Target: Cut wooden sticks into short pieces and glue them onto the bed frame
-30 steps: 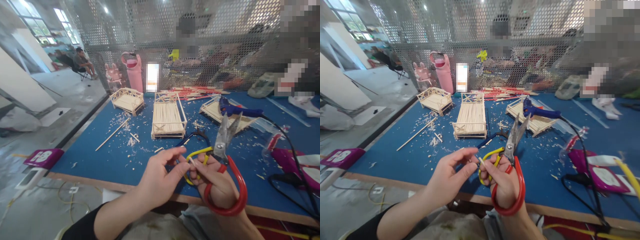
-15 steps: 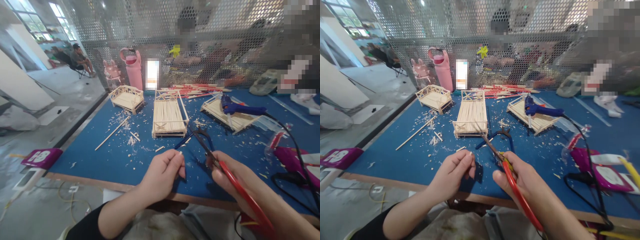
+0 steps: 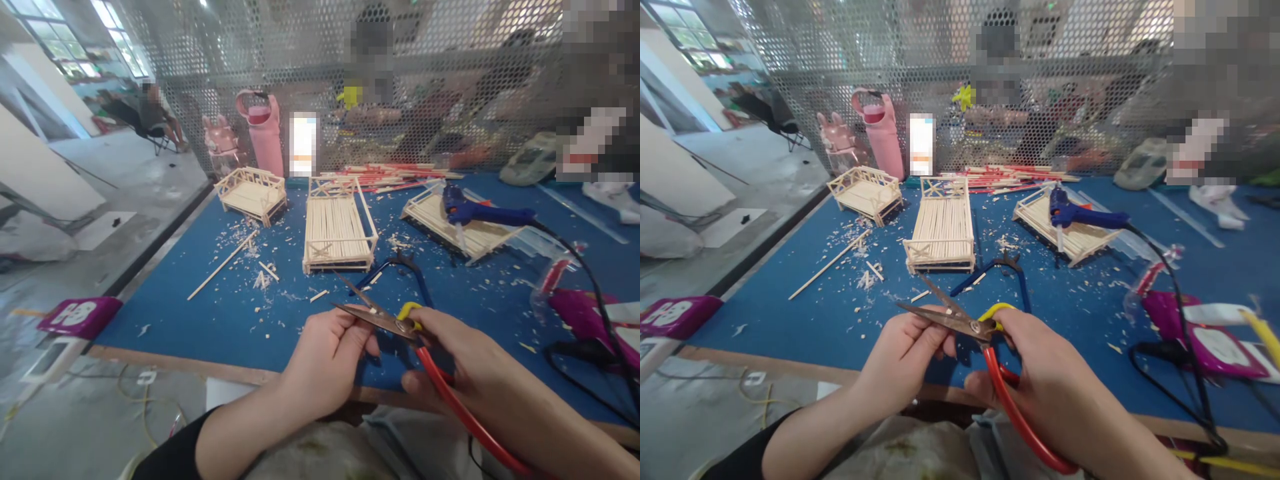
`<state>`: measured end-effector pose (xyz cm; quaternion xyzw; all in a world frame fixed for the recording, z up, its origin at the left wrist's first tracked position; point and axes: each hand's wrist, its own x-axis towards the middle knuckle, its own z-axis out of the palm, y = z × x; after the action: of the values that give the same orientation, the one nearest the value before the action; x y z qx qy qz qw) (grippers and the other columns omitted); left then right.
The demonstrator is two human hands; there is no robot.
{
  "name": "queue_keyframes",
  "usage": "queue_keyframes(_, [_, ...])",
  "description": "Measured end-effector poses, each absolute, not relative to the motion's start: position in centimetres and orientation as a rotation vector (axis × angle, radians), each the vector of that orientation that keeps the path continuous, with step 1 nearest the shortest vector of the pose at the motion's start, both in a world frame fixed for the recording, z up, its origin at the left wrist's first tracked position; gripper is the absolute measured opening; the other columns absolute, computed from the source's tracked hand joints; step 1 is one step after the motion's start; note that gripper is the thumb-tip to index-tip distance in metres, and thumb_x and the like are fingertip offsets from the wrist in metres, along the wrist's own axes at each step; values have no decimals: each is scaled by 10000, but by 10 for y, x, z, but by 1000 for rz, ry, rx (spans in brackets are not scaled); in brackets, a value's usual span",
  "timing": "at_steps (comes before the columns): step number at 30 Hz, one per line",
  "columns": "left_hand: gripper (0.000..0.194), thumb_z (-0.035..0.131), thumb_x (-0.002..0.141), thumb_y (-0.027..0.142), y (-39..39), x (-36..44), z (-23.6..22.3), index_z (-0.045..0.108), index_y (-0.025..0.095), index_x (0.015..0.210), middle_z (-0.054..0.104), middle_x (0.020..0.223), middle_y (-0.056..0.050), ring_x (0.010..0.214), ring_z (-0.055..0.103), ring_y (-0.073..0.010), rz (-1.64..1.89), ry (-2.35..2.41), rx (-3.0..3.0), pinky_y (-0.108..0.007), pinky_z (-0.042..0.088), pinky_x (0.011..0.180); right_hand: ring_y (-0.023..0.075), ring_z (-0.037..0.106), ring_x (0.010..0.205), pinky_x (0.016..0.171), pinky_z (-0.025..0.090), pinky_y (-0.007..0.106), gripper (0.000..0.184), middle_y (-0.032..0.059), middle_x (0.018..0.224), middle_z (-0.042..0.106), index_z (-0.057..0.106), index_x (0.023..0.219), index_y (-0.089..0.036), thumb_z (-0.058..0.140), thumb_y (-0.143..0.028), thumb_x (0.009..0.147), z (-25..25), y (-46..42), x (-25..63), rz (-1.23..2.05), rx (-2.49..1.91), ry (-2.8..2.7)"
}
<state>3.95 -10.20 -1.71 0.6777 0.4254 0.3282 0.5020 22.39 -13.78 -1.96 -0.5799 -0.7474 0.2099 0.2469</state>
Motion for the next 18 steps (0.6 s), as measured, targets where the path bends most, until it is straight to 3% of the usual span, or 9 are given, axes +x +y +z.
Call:
queue_keyframes(7, [309, 395, 902, 168, -102, 36, -16, 531, 160, 625, 605, 662, 7, 644, 555, -103, 814, 1000, 1878, -187, 391, 615, 171, 576, 696, 609, 446, 265, 164, 44, 807, 611, 518, 902, -212, 526, -348, 811, -25, -137, 223, 378, -1515, -2099])
queue_keyframes(10, [285, 392, 881, 106, -101, 34, -16, 531, 161, 638, 616, 674, 4, 647, 562, -100, 837, 961, 1984, -179, 392, 611, 154, 560, 611, 516, 412, 237, 24, 25, 705, 599, 483, 783, -219, 461, -226, 788, -21, -136, 221, 323, -1522, -2131])
queue_keyframes(12, [279, 406, 875, 106, -101, 33, -18, 543, 161, 638, 617, 656, 2, 630, 564, -102, 868, 996, 2027, -182, 396, 608, 134, 513, 518, 452, 367, 221, 83, -4, 614, 570, 433, 693, -234, 417, -161, 730, -19, -135, 220, 328, -1565, -2136])
queue_keyframes(18, [293, 437, 899, 166, -108, 40, -27, 594, 166, 652, 623, 618, 8, 574, 554, -96, 874, 1031, 2045, -184, 399, 569, 107, 379, 398, 384, 277, 207, 94, -59, 441, 432, 383, 562, -241, 398, -188, 639, -27, -129, 221, 488, -1708, -2102])
